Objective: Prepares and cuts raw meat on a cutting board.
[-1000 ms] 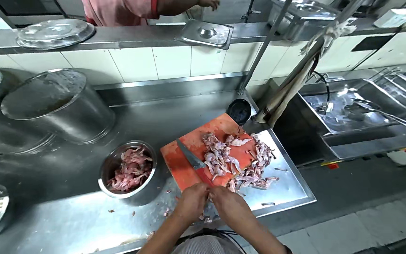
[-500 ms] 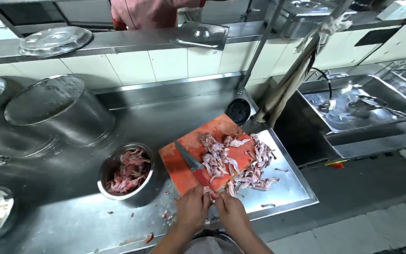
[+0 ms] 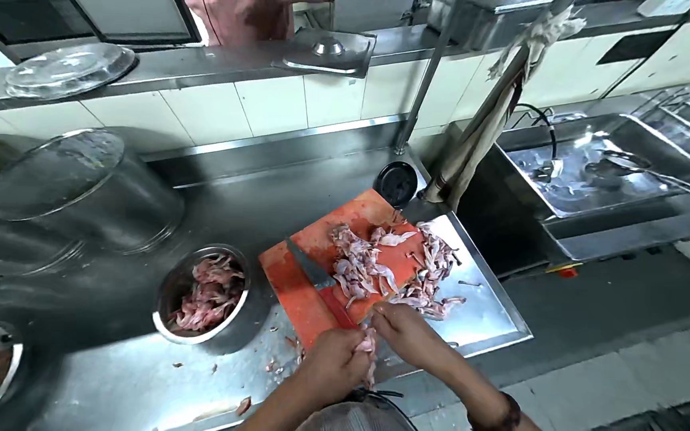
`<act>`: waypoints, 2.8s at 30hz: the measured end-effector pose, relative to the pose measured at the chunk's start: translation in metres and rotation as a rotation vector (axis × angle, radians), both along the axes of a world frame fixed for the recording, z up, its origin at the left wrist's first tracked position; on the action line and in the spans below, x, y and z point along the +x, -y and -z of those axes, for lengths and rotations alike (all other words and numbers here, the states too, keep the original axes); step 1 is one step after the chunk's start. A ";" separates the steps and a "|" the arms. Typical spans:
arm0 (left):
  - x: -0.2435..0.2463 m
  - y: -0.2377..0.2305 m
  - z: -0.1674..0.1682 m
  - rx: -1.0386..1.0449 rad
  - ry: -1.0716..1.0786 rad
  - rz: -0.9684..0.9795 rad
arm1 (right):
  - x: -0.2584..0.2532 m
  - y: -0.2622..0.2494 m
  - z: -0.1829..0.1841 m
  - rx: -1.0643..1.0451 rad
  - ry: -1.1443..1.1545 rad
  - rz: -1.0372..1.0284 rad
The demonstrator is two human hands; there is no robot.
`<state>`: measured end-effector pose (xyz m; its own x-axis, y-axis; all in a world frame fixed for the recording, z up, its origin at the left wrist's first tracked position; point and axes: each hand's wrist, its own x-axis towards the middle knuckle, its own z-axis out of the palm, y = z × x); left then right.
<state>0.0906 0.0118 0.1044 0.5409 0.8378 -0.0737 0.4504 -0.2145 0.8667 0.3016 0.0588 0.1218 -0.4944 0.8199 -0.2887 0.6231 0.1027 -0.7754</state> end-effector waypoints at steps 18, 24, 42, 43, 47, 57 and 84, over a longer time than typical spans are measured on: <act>-0.011 0.002 0.026 -0.392 -0.291 -0.248 | -0.050 0.032 0.030 -0.201 -0.747 0.569; -0.044 0.010 0.036 -0.679 0.361 -0.644 | 0.028 -0.009 0.086 0.050 -0.261 0.834; -0.079 -0.002 0.049 -0.530 0.072 -0.542 | -0.100 -0.022 0.085 0.000 0.567 0.045; -0.080 -0.010 0.042 -0.492 -0.099 -0.480 | -0.097 -0.026 0.075 -0.046 0.545 0.082; -0.060 -0.038 0.001 -0.360 -0.303 -0.398 | -0.060 -0.021 0.050 -0.110 0.286 0.329; -0.064 -0.034 0.090 -0.454 -0.348 -0.643 | -0.017 0.027 0.060 -0.066 0.050 0.523; -0.070 -0.042 0.122 0.043 -0.356 -0.156 | -0.098 0.065 0.085 -0.253 0.669 0.140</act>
